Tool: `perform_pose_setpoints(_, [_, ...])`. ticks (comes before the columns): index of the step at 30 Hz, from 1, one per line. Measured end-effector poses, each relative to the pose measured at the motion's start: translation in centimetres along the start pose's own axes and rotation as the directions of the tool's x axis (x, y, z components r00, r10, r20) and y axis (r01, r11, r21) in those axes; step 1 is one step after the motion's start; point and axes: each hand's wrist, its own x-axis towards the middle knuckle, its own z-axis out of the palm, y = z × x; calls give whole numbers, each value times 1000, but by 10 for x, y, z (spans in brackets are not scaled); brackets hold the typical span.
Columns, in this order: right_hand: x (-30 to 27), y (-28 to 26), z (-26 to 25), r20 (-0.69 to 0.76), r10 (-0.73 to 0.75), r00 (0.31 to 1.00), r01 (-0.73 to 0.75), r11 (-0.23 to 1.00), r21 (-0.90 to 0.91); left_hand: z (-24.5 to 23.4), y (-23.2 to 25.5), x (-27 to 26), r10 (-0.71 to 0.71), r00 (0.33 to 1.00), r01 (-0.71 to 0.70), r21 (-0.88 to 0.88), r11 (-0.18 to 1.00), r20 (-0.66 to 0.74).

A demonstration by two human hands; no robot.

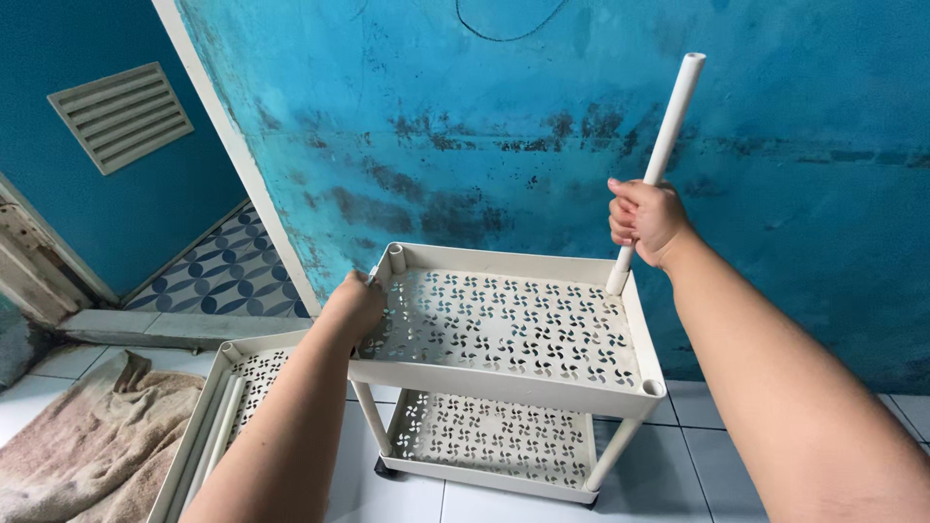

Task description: The person assembles a two-tier plastic storage cart by inserting white vertical poles into the corner holes of perforated trays and stacking the trays to form a stable structure.

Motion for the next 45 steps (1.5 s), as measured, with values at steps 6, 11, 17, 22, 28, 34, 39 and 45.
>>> perform_pose_setpoints(6, [-4,10,13,-255,-145,956,151,989,5,1,-1,1,1,1000,-1,-12,1000,11])
perform_pose_setpoints(11, [-5,12,17,-391,-187,901,182,982,-50,-7,4,-9,4,1000,-3,-18,1000,30])
perform_pose_setpoints(17, [11,34,18,-620,-389,681,192,913,-360,-12,9,-17,-26,999,27,-23,999,45])
perform_pose_setpoints(22, [22,43,11,-616,-416,669,180,895,-409,-4,5,-6,33,999,-33,-10,999,-3])
perform_pose_setpoints(28, [10,32,-14,-281,-234,931,184,964,-194,6,-3,6,119,993,-118,73,990,-8])
perform_pose_setpoints(34, [7,3,-13,3,-125,992,121,959,-255,1,1,0,75,997,-76,49,996,7])
perform_pose_setpoints(39, [8,-1,-21,60,79,995,-72,991,-115,-6,4,-9,47,999,-47,4,999,17])
perform_pose_setpoints(45, [14,13,-35,234,78,969,-100,991,84,-9,7,-15,36,999,-37,14,999,23])
